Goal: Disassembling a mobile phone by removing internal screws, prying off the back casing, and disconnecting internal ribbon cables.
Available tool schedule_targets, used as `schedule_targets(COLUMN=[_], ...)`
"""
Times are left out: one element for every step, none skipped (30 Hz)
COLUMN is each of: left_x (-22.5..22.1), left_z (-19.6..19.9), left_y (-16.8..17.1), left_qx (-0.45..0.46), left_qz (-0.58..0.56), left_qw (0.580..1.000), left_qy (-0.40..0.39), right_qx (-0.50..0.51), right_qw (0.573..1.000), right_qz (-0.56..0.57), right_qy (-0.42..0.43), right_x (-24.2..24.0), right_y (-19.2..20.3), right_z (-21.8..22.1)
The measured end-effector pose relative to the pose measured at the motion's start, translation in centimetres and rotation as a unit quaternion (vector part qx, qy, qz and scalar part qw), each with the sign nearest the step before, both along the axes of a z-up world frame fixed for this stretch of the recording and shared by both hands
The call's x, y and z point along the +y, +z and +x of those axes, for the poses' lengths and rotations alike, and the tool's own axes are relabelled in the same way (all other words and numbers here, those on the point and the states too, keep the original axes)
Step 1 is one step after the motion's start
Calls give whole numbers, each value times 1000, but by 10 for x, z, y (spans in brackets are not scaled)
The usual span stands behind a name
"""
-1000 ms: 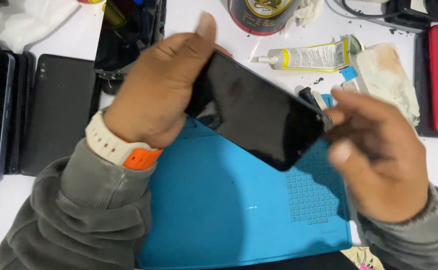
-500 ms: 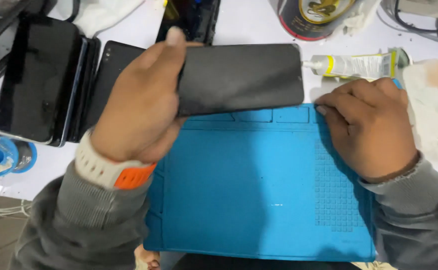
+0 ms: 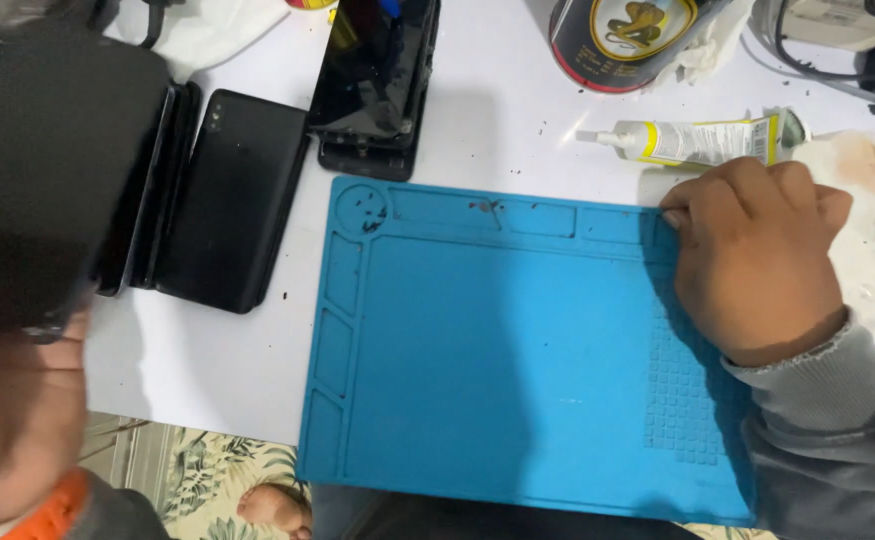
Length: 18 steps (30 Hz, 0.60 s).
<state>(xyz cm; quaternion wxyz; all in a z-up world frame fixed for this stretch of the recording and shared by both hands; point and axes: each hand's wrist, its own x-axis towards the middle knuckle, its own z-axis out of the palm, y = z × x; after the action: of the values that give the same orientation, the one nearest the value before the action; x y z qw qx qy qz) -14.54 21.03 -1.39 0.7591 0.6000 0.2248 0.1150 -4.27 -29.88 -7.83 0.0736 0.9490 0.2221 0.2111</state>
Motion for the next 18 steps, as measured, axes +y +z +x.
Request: schedule_targets(left_x=[8,16,24,17,9,2,-6,-14,-23,-28,-34,-40,-44,-48,-52,-57,-63,-68], left_z=[-4,-7,-8,-6,-6,-6,-4,-2,-1,0,0,0,2,4,6,5,3,2], left_y=[-6,-12,-18,-13,-8,-3,-3,-3,-3,0,3,6,1,-3,-6,-3,0,3], left_qx=[1,29,57,56,81,105,105,77,49,51,91,130,130,110,91,91,78,66], left_qz=[0,16,31,31,46,59,60,78,96,96,145,192,191,199,207,207,231,255], left_qw=[1000,999,997,997,996,991,991,994,994,994,984,970,971,971,970,970,967,963], left_qy=[1,25,47,47,-1,-49,-49,-12,23,22,45,68,68,79,90,90,74,59], right_qx=[1,9,16,15,27,38,38,39,42,43,40,37,37,41,46,46,45,45], right_qw=[1000,1000,1000,1000,999,999,999,999,999,999,999,999,999,999,998,998,998,998], right_qz=[0,-2,-5,-5,5,15,15,17,19,19,19,20,19,26,34,33,35,36], right_qy=[1,-10,-23,-23,-28,-32,-33,-26,-20,-21,-22,-23,-23,-23,-23,-23,-21,-18], right_x=[-2,-3,-5,-5,-4,-4,-4,-4,-4,-3,-3,-3,-2,-2,-1,-2,-2,-2], right_y=[-1,-1,-1,0,0,1,1,2,2,2,2,3,3,3,4,4,4,3], right_z=[-1,-1,-1,0,0,0,0,1,0,-1,-1,-1,-1,-1,-1,-1,-1,-1])
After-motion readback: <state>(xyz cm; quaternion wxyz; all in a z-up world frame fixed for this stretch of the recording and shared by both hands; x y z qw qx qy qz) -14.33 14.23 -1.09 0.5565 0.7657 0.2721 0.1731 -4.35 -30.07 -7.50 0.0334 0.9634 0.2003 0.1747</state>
